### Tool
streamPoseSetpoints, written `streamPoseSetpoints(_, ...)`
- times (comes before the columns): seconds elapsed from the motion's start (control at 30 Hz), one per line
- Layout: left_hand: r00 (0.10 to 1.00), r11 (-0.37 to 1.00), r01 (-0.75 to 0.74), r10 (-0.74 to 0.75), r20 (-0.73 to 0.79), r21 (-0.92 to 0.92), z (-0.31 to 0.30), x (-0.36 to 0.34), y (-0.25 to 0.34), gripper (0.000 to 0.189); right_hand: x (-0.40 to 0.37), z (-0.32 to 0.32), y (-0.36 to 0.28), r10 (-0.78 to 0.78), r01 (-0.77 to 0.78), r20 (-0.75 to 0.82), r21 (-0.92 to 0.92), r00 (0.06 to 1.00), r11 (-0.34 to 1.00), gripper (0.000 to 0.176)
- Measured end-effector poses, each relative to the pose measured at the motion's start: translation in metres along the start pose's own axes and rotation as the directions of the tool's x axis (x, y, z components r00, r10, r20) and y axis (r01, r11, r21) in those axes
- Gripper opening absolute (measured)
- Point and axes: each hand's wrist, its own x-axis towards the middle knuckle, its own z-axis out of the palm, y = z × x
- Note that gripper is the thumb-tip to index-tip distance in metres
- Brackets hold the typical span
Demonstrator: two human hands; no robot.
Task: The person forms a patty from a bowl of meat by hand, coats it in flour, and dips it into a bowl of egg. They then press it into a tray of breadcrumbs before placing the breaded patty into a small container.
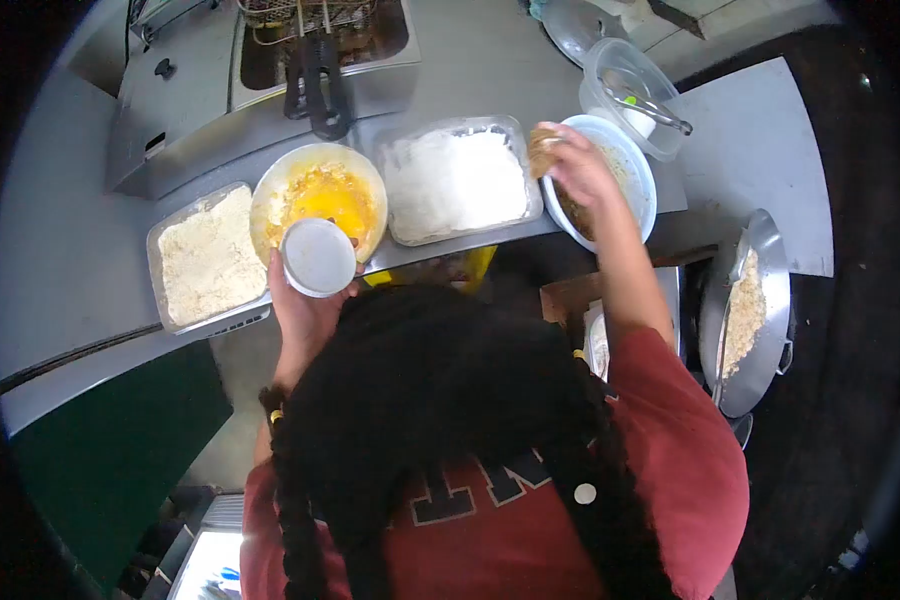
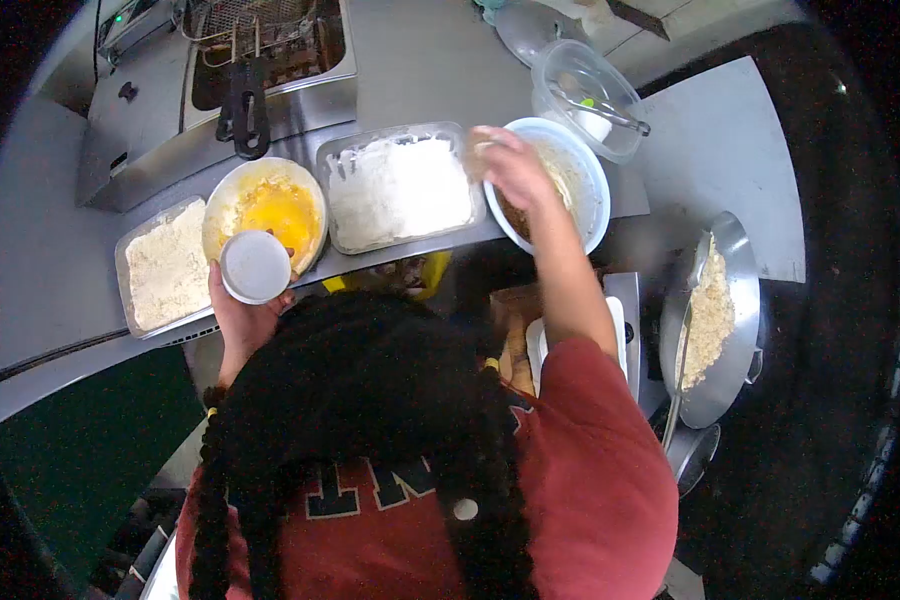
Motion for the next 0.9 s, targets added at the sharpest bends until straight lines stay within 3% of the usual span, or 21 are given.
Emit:
streamPoseSetpoints(0.1, 1.000, 1.000, -0.021, 0.021, 0.009, 0.011, -0.009, -0.002, 0.005, 0.069, 0.022, 0.047, 0.049, -0.129, 0.148, 0.087, -0.261, 0.988, 0.954, 0.039)
streamPoseSetpoints(0.17, 1.000, 0.999, -0.026, 0.026, -0.011, 0.034, -0.014, -0.005, 0.009, 0.072, 0.025, 0.081, 0.068, -0.171, 0.214, 0.156, -0.323, 0.973, 0.922, 0.037)
streamPoseSetpoints(0.23, 0.999, 0.998, -0.029, 0.031, -0.035, 0.054, -0.019, -0.009, 0.012, 0.074, 0.017, 0.111, 0.074, -0.089, 0.126, 0.114, -0.385, 0.989, 0.914, 0.034)
streamPoseSetpoints(0.3, 0.999, 0.998, -0.040, 0.042, -0.031, 0.051, -0.024, -0.012, 0.015, 0.073, 0.011, 0.128, 0.079, -0.288, 0.337, 0.181, -0.605, 0.940, 0.721, 0.032)
streamPoseSetpoints(0.37, 0.998, 0.998, -0.053, 0.054, -0.028, 0.038, -0.027, -0.015, 0.019, 0.071, 0.012, 0.130, 0.085, -0.296, 0.357, 0.205, -0.629, 0.933, 0.690, 0.037)
streamPoseSetpoints(0.43, 0.998, 0.998, -0.065, 0.066, -0.024, 0.025, -0.029, -0.017, 0.022, 0.070, 0.012, 0.128, 0.086, -0.255, 0.312, 0.210, -0.819, 0.944, 0.481, 0.041)
streamPoseSetpoints(0.47, 0.997, 0.998, -0.066, 0.066, -0.028, 0.020, -0.030, -0.018, 0.023, 0.070, 0.016, 0.123, 0.091, -0.254, 0.314, 0.213, -0.819, 0.944, 0.481, 0.041)
streamPoseSetpoints(0.53, 0.997, 0.998, -0.067, 0.068, -0.033, 0.014, -0.033, -0.019, 0.024, 0.069, 0.020, 0.114, 0.096, -0.535, 0.528, 0.361, -0.826, 0.764, 0.197, 0.044)
streamPoseSetpoints(0.63, 0.997, 0.998, -0.037, 0.040, -0.072, 0.042, -0.038, -0.018, 0.024, 0.072, 0.012, 0.108, 0.085, -0.484, 0.411, 0.316, -0.906, 0.816, 0.102, 0.046)
streamPoseSetpoints(0.7, 0.998, 0.998, -0.036, 0.039, -0.056, 0.043, -0.039, -0.017, 0.024, 0.072, 0.017, 0.097, 0.081, -0.446, 0.428, 0.339, -0.897, 0.828, 0.112, 0.048)
streamPoseSetpoints(0.77, 0.998, 0.998, -0.040, 0.042, -0.051, 0.046, -0.039, -0.017, 0.025, 0.072, 0.020, 0.088, 0.068, -0.289, 0.461, 0.385, -0.844, 0.876, 0.273, 0.047)
streamPoseSetpoints(0.8, 0.998, 0.998, -0.045, 0.047, -0.044, 0.051, -0.039, -0.017, 0.025, 0.072, 0.021, 0.088, 0.063, -0.289, 0.461, 0.386, -0.844, 0.876, 0.273, 0.047)
streamPoseSetpoints(0.87, 0.998, 0.998, -0.046, 0.047, -0.037, 0.047, -0.038, -0.017, 0.024, 0.072, 0.024, 0.087, 0.056, -0.294, 0.375, 0.266, -0.821, 0.918, 0.431, 0.048)
streamPoseSetpoints(0.9, 0.998, 0.998, -0.047, 0.049, -0.029, 0.043, -0.038, -0.017, 0.024, 0.072, 0.030, 0.085, 0.057, -0.293, 0.374, 0.264, -0.821, 0.919, 0.431, 0.048)
